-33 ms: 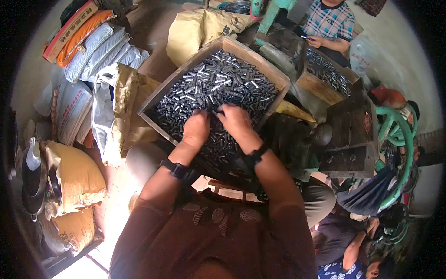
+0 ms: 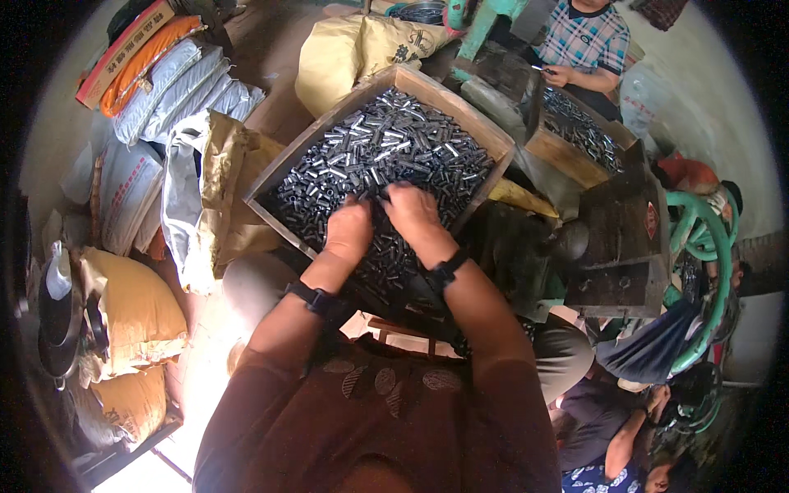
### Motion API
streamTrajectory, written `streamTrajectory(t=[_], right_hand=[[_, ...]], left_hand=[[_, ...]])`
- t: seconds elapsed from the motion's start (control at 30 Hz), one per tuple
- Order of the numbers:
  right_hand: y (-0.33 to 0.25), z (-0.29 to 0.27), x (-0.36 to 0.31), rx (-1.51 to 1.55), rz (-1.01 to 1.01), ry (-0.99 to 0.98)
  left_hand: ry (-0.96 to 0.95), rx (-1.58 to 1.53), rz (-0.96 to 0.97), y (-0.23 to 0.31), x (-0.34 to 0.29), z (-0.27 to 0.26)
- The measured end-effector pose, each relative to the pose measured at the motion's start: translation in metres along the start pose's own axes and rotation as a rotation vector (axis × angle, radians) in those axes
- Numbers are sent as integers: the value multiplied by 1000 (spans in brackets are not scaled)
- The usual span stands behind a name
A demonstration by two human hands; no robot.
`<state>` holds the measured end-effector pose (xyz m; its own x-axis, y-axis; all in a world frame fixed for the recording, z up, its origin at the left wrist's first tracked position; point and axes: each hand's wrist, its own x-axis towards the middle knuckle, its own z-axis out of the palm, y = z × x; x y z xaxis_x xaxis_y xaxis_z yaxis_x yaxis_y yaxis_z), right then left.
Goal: Operating a manual metal fabrication machine to process small cylindrical components.
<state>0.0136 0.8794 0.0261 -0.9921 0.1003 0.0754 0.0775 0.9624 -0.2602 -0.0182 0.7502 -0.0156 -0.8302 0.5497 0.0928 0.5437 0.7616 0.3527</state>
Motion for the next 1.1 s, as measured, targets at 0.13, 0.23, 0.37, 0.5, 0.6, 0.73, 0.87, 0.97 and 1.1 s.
streamTrajectory(t=[0.13,0.23,0.37,0.5,0.6,0.73,0.87,0.97,1.1], right_hand=[[7,30,15,-140,-51,-13],[-1,10,8,-84,-19,-21],[18,-3,-10,393,157,77],[33,-8,-32,971,396,-15],[36,-13,-53,989,360,69],[40,-33,-97,1147,370,161],[46,-60,-148,1213,472,250],[54,-74,-186,1232,523,325],[70,-84,-229,1230,533,442]], left_hand=[[-60,118,-1,12,4,6],[-75,78,-22,7,3,2],[-32,-78,-67,11,4,-2],[74,-479,-20,10,3,-4],[91,-818,37,10,-1,2],[-178,-1338,-86,39,-18,-16],[-409,-1509,-285,86,-42,-48],[-654,-1779,-360,116,-57,-44],[-730,-1769,-328,164,-79,-37]])
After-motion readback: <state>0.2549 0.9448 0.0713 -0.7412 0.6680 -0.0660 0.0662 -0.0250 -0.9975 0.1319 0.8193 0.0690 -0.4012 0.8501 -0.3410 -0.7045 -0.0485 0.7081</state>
